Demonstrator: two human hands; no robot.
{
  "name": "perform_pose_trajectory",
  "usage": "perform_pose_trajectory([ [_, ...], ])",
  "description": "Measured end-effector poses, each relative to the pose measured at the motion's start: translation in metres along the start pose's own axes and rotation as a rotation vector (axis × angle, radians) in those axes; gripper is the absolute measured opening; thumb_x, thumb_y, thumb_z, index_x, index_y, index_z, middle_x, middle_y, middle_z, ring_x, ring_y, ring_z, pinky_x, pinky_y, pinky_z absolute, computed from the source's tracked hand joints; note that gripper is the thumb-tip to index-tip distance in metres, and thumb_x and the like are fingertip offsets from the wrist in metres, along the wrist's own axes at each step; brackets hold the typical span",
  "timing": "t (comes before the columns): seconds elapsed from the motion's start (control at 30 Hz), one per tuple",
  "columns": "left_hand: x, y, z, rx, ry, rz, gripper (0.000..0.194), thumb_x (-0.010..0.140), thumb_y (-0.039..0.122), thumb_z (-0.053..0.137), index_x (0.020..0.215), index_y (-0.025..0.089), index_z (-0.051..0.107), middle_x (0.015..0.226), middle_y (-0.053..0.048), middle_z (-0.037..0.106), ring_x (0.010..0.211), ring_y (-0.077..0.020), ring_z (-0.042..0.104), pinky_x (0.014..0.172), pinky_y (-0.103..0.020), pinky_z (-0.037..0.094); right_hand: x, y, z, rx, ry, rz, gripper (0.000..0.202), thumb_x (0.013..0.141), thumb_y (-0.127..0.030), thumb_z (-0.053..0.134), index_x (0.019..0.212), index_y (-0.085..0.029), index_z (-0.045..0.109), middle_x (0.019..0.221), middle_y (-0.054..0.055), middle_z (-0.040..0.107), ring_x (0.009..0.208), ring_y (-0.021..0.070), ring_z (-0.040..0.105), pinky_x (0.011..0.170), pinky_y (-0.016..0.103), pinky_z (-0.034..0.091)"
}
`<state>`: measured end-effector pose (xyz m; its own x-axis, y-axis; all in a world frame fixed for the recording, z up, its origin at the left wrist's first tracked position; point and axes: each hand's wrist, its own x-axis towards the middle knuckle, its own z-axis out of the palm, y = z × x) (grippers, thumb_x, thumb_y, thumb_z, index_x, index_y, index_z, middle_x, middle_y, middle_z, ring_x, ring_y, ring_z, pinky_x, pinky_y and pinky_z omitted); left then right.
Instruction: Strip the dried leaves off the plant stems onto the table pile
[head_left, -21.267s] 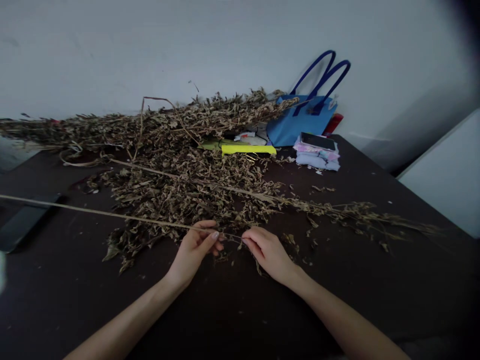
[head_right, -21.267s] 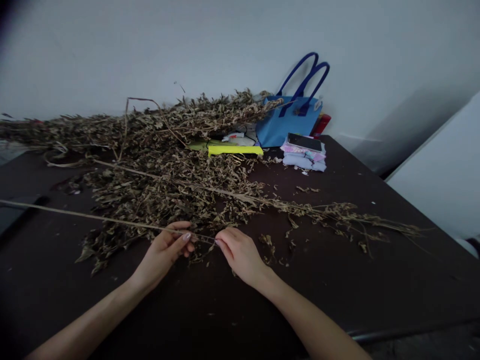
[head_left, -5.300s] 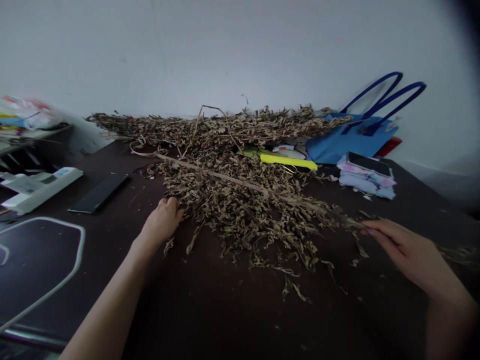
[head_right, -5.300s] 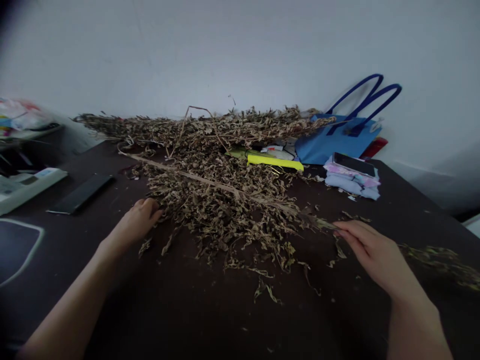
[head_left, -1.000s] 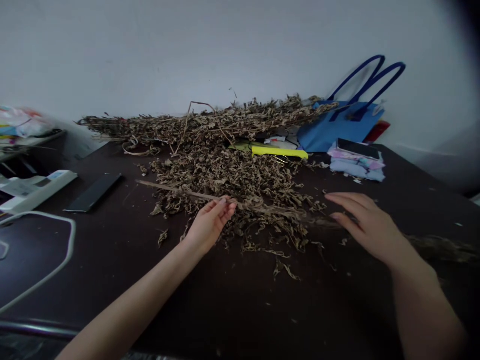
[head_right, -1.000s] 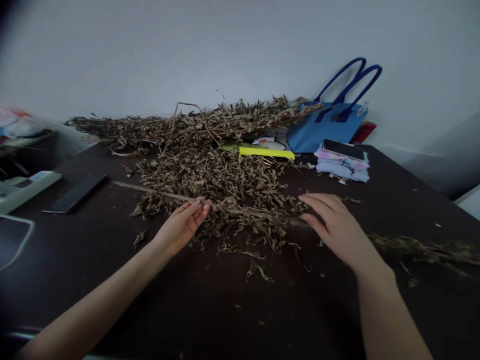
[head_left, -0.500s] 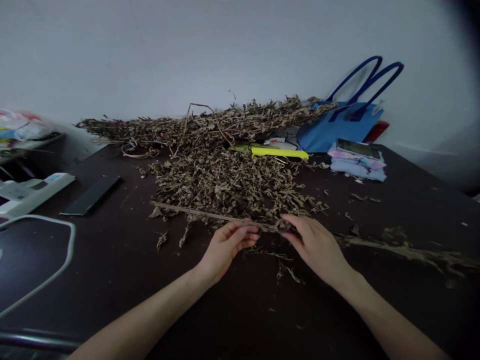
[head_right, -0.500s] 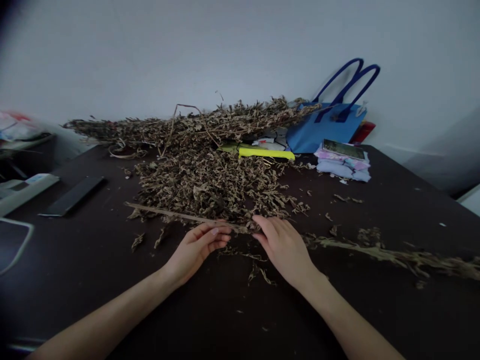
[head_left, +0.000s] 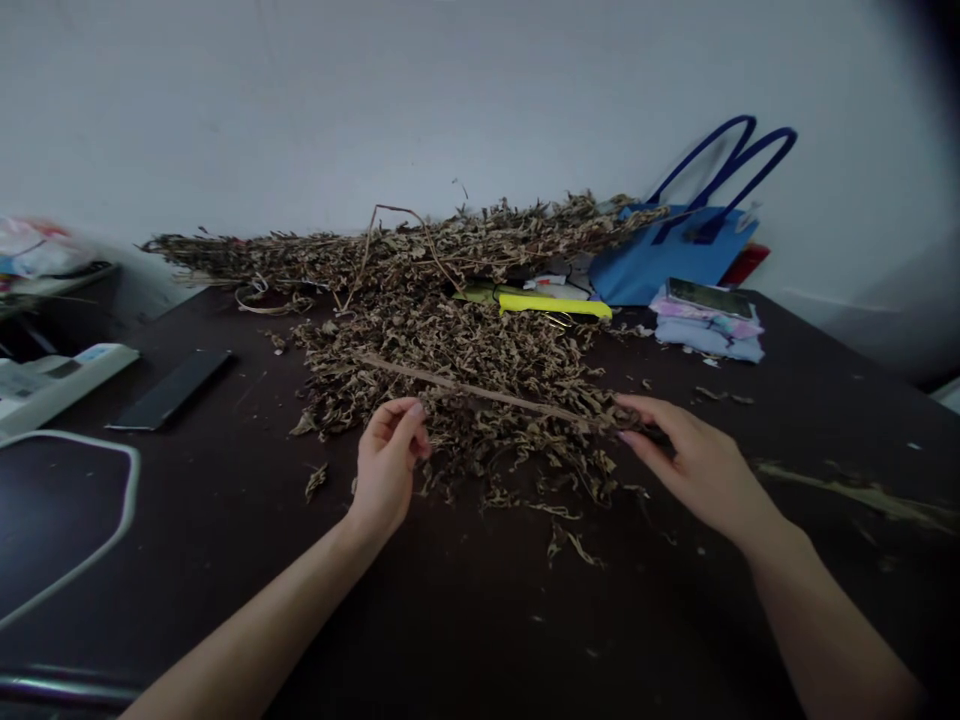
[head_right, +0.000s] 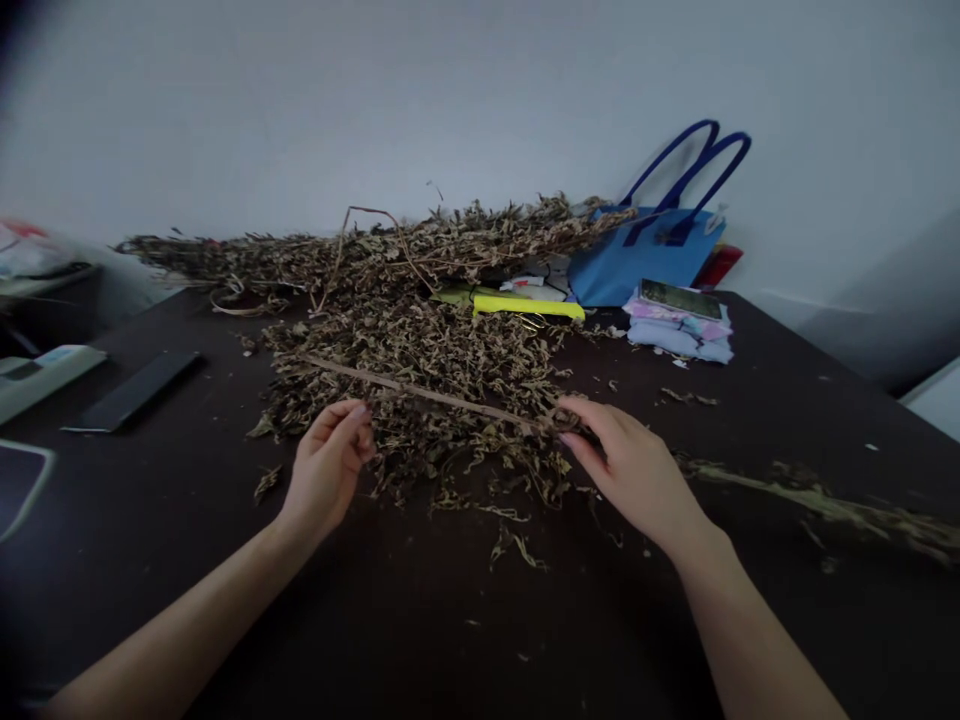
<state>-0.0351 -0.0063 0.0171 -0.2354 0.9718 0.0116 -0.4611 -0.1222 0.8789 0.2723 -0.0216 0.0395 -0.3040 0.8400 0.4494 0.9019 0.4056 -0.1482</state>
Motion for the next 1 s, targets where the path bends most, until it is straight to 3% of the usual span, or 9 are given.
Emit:
perform_pose_trajectory([
  [0.13,0.008,0.002,-0.004,-0.031,0.041,0.023,0.022,0.071,0.018,0.069,0.092,0.019,0.062,0.092,-0.001,0.062,0.057,-0.0038,0.051,0.049,-0.017,0.039,0.000,0.000,-0.001,0.035,-0.073,-0.009,0.036,0.091,-0.038,0.043,0.124,-0.024,0.046,0.113,0.007,0.061,0.099,0.0212,0.060,0.079,0.032,0.049],
  [0.23,0.014,0.002,-0.007,-0.080,0.038,-0.040,0.021,0.071,0.018,0.068,0.091,0.017,0.063,0.099,-0.003,0.064,0.061,-0.0046,0.055,0.055,-0.017,0.043,0.000,-0.002,0.001,0.033,-0.076,-0.012,0.036,0.091,-0.039,0.042,0.124,-0.024,0.046,0.114,0.007,0.060,0.099,0.0218,0.059,0.080,0.034,0.049],
  [0.53,0.020,0.001,-0.010,-0.174,0.045,-0.153,0.010,0.071,0.017,0.070,0.075,0.013,0.061,0.072,0.000,0.062,0.060,-0.0059,0.058,0.054,-0.015,0.045,-0.001,-0.002,0.006,-0.011,-0.153,-0.064,0.037,0.092,-0.040,0.039,0.124,-0.022,0.046,0.115,0.010,0.058,0.103,0.0253,0.055,0.085,0.041,0.046],
  [0.7,0.018,-0.001,-0.010,-0.142,0.031,-0.144,0.018,0.066,0.018,0.075,0.070,0.013,0.058,0.065,0.004,0.055,0.056,-0.0043,0.054,0.053,-0.014,0.045,0.002,-0.027,0.009,-0.041,-0.009,-0.182,0.047,0.087,-0.037,0.051,0.130,-0.022,0.041,0.124,0.011,0.052,0.116,0.0290,0.046,0.093,0.046,0.040],
  [0.83,0.014,-0.004,-0.007,-0.113,0.032,-0.165,0.022,0.064,0.021,0.076,0.069,0.013,0.056,0.066,0.004,0.056,0.054,-0.0039,0.052,0.049,-0.014,0.042,0.000,-0.046,0.023,-0.074,0.064,-0.231,0.034,0.086,-0.025,0.053,0.119,-0.020,0.050,0.112,0.009,0.060,0.108,0.0253,0.051,0.091,0.041,0.040],
  [1.0,0.008,-0.008,-0.002,-0.081,-0.027,-0.181,0.022,0.065,0.023,0.075,0.070,0.013,0.056,0.068,0.001,0.060,0.052,-0.0041,0.050,0.045,-0.014,0.037,0.000,-0.040,0.034,-0.154,0.114,-0.164,0.011,0.087,-0.021,0.051,0.095,-0.019,0.057,0.091,0.006,0.064,0.090,0.0223,0.055,0.084,0.039,0.040],
])
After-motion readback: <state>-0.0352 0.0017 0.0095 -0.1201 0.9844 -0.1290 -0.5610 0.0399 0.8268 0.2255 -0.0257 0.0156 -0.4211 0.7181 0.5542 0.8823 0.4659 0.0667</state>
